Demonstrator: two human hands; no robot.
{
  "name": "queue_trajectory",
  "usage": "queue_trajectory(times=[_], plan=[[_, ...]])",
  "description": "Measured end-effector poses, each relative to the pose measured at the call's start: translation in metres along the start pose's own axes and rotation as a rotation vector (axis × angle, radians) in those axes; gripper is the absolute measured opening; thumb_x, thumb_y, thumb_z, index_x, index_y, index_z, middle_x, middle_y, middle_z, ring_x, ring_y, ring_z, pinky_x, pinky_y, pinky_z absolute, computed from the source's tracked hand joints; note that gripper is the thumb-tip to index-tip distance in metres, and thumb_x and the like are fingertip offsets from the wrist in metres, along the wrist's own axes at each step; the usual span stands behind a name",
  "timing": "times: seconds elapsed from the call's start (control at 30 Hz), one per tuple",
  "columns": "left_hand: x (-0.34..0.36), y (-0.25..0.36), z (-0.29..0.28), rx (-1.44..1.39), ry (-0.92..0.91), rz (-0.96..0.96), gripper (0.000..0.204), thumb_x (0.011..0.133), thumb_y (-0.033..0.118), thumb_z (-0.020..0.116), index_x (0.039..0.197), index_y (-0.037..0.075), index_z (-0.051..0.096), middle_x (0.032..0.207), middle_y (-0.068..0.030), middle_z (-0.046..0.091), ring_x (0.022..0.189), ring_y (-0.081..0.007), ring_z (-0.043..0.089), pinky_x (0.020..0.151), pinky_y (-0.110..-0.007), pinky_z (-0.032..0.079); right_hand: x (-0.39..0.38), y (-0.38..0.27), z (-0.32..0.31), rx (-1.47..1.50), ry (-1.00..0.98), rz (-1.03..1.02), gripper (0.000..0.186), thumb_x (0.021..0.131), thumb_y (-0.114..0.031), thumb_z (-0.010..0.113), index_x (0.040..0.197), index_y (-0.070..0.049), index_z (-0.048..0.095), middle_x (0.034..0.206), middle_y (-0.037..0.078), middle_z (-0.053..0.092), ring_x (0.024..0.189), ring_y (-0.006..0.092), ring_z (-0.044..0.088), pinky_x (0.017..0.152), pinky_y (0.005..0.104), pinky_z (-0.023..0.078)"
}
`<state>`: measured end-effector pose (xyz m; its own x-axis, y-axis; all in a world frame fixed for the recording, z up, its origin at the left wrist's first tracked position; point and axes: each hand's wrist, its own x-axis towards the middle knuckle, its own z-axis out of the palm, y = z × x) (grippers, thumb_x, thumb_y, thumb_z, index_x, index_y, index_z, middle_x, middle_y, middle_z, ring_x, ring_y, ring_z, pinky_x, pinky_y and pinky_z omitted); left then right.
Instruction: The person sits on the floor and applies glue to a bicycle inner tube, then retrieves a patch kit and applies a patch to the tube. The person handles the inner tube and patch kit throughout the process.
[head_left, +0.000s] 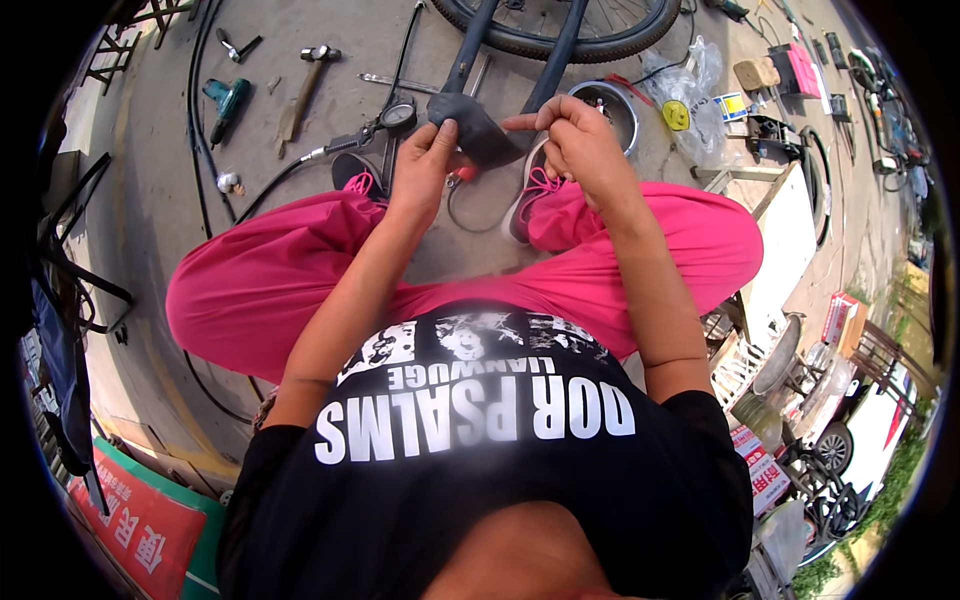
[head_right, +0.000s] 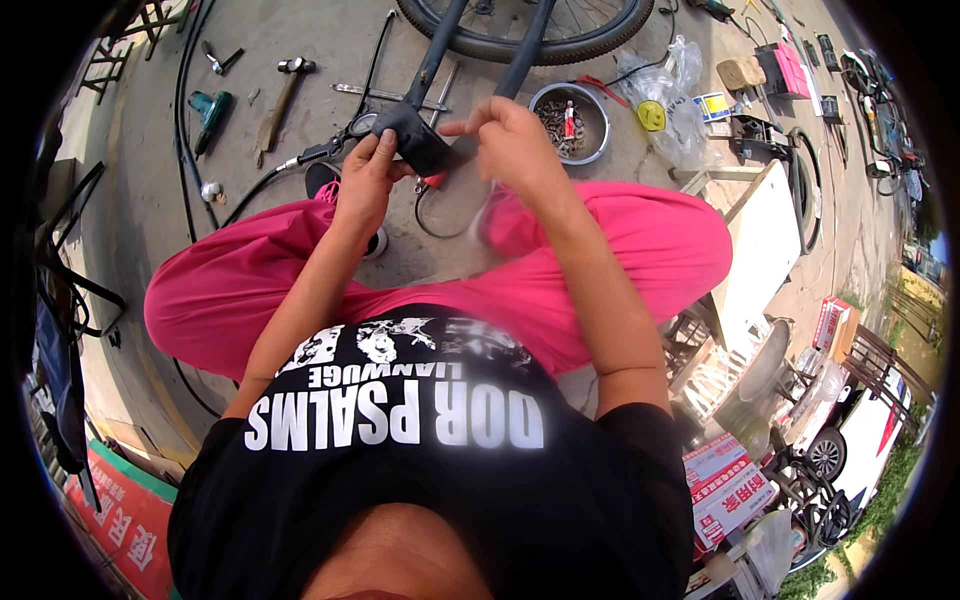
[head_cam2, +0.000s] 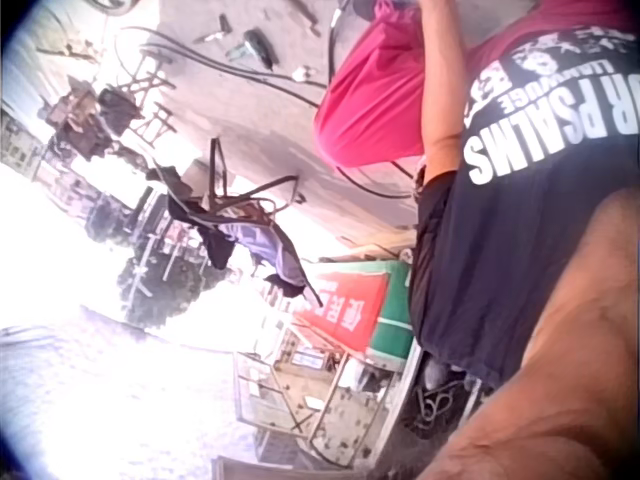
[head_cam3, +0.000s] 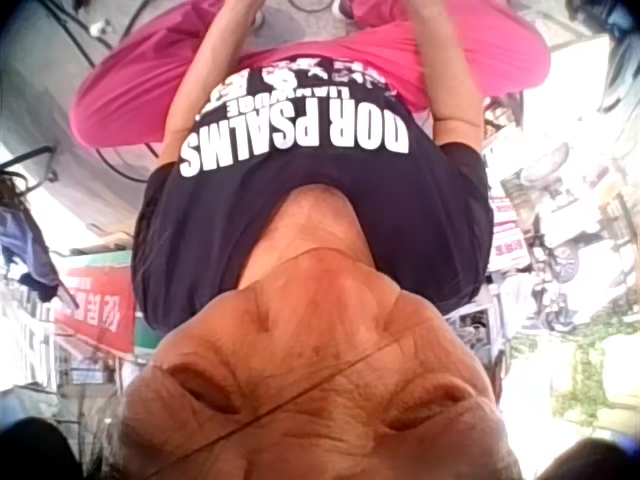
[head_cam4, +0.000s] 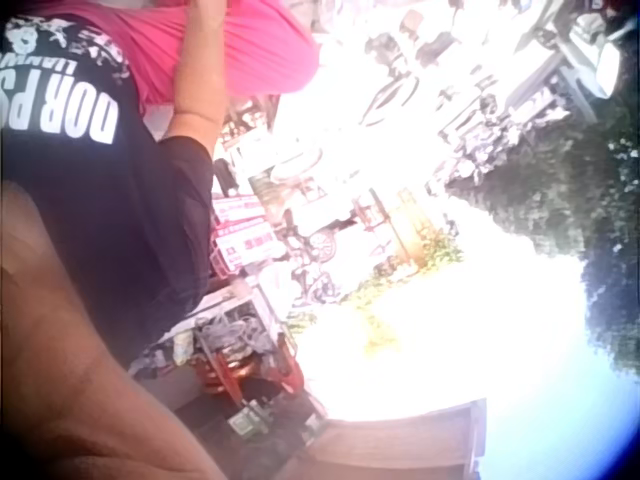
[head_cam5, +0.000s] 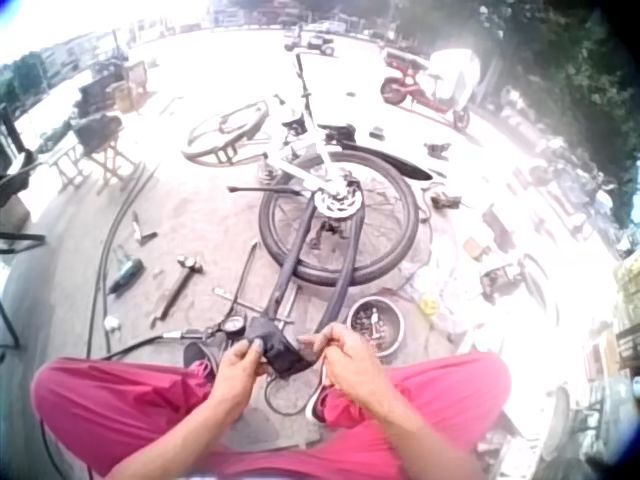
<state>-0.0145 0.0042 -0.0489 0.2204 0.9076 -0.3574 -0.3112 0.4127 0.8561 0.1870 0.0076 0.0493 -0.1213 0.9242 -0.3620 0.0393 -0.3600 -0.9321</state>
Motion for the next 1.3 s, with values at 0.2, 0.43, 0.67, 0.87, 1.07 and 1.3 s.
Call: queue_trajectory(times=[0.2,0.43,0.67,0.87,1.07,1.3], plan=[[-0.009,0.008,0.011,-0.231,-0.004,-0.096,0.032,0.098,0.031,0.050,0.105,0.001,0.059,0.092,-0.0068,0.064,0.071,-0.0157,0.064,0.067,-0.026,0.049,-0.033,0.028,0.020,-0.993,0.126,-0.602,0.006,0.076,0.002,0.051,0.079,-0.003,0.051,0.119,0.005,0.062,0.071,0.0279,0.064,0.059,0.0365,0.050],[-0.014,0.016,0.018,-0.386,-0.040,-0.159,0.035,0.099,0.031,0.043,0.116,0.002,0.053,0.113,-0.0112,0.060,0.088,-0.0293,0.068,0.084,-0.038,0.054,-0.045,0.031,0.031,-1.157,0.099,-0.590,0.009,0.073,0.001,0.051,0.081,-0.004,0.054,0.118,0.005,0.063,0.067,0.0267,0.064,0.055,0.0354,0.049],[-0.020,0.020,0.021,-0.416,0.021,-0.215,0.037,0.101,0.031,0.039,0.114,0.000,0.054,0.111,-0.0099,0.058,0.098,-0.0267,0.062,0.090,-0.039,0.048,-0.038,0.042,0.045,-1.136,0.102,-0.679,0.012,0.071,-0.001,0.052,0.082,-0.004,0.055,0.120,0.004,0.061,0.062,0.0267,0.063,0.054,0.0343,0.050],[-0.020,0.023,0.021,-0.474,0.034,-0.242,0.040,0.101,0.033,0.035,0.118,0.000,0.051,0.117,-0.0123,0.057,0.107,-0.0291,0.058,0.099,-0.044,0.042,-0.043,0.042,0.038,-1.215,0.080,-0.678,0.012,0.069,-0.001,0.052,0.081,-0.003,0.055,0.125,0.006,0.058,0.060,0.0260,0.063,0.052,0.0337,0.049],[-0.021,0.032,0.024,-0.753,-0.024,-0.382,0.044,0.103,0.034,0.026,0.125,-0.001,0.042,0.128,-0.0193,0.051,0.121,-0.0354,0.050,0.108,-0.047,0.034,-0.041,0.048,0.036,-1.268,0.165,-0.676,0.009,0.070,-0.001,0.053,0.079,-0.003,0.053,0.130,0.009,0.055,0.056,0.0223,0.061,0.050,0.0329,0.048],[-0.026,0.035,0.032,-0.988,0.046,-0.513,0.040,0.102,0.033,0.029,0.121,0.002,0.045,0.124,-0.0215,0.055,0.112,-0.0374,0.056,0.103,-0.050,0.040,-0.026,0.061,0.027,-1.136,0.383,-0.945,0.021,0.070,0.001,0.060,0.090,-0.005,0.059,0.117,0.010,0.063,0.053,0.0192,0.057,0.050,0.0301,0.044]])
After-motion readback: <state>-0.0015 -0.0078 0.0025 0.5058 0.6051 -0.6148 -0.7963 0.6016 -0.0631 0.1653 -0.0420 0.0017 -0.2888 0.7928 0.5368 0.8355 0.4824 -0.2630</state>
